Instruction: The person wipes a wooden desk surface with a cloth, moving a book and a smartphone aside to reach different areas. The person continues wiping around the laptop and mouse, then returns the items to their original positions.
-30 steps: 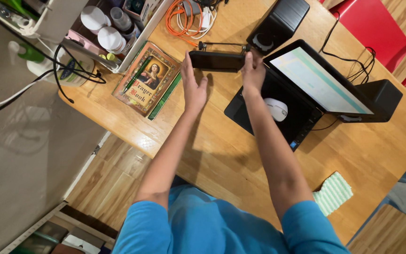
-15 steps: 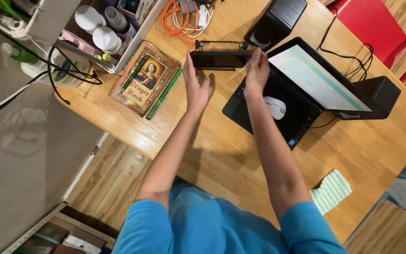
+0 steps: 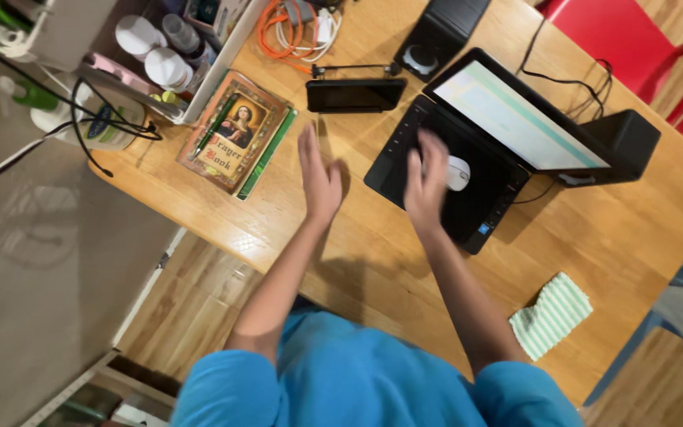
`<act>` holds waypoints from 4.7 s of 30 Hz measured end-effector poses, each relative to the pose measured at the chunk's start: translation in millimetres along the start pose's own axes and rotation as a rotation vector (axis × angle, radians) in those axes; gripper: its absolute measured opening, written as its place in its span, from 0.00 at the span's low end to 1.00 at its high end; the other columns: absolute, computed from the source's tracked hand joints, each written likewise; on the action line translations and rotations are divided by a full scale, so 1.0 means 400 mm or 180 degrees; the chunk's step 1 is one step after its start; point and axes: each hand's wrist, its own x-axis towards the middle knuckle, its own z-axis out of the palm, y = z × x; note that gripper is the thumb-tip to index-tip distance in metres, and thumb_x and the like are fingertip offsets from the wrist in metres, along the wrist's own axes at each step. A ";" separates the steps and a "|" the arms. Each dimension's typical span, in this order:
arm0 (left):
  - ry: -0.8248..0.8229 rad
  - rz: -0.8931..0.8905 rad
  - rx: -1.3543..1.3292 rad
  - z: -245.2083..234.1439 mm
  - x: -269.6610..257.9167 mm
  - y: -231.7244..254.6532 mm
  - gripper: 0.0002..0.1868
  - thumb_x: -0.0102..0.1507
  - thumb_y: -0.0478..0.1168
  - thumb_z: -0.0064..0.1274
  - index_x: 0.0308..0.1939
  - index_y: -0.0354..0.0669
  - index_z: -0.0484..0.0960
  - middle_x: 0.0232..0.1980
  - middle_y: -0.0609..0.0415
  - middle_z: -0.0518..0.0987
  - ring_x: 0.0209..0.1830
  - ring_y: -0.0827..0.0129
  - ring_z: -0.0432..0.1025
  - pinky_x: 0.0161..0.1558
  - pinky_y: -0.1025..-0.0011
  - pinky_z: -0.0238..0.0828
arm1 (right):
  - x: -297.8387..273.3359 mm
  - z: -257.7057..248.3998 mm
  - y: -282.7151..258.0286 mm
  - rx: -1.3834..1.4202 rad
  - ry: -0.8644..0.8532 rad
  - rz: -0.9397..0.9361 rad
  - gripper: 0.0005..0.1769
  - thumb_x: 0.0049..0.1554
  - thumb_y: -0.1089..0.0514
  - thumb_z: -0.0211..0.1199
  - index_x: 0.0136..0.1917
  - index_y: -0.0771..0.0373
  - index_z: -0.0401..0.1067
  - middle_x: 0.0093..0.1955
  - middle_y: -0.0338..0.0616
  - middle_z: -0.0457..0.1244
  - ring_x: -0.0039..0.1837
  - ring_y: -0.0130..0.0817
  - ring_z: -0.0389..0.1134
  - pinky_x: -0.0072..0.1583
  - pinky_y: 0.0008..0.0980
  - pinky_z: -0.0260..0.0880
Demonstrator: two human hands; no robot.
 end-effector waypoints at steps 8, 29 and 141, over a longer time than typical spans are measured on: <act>-0.1764 0.1437 0.1589 0.019 -0.347 0.029 0.34 0.68 0.39 0.43 0.79 0.46 0.56 0.82 0.44 0.54 0.83 0.43 0.42 0.78 0.42 0.36 | -0.451 -0.611 0.129 -0.2370 0.0260 0.0218 0.20 0.65 0.65 0.58 0.70 0.66 0.66 0.75 0.59 0.57 0.79 0.58 0.54 0.79 0.52 0.55; -0.2522 0.2215 0.1940 0.264 -0.485 0.113 0.30 0.68 0.48 0.45 0.75 0.49 0.67 0.80 0.51 0.62 0.82 0.51 0.50 0.79 0.45 0.39 | -0.286 -0.620 0.274 -0.2849 -0.0516 0.0503 0.47 0.63 0.40 0.59 0.86 0.59 0.45 0.88 0.54 0.35 0.86 0.60 0.37 0.82 0.56 0.35; -0.2681 0.1971 0.2338 0.279 -0.486 0.140 0.32 0.64 0.47 0.47 0.74 0.56 0.67 0.80 0.52 0.59 0.81 0.52 0.49 0.78 0.47 0.40 | -0.172 -0.751 0.474 -0.3379 -0.0039 0.0835 0.38 0.73 0.41 0.44 0.87 0.54 0.35 0.89 0.44 0.26 0.89 0.47 0.28 0.85 0.48 0.24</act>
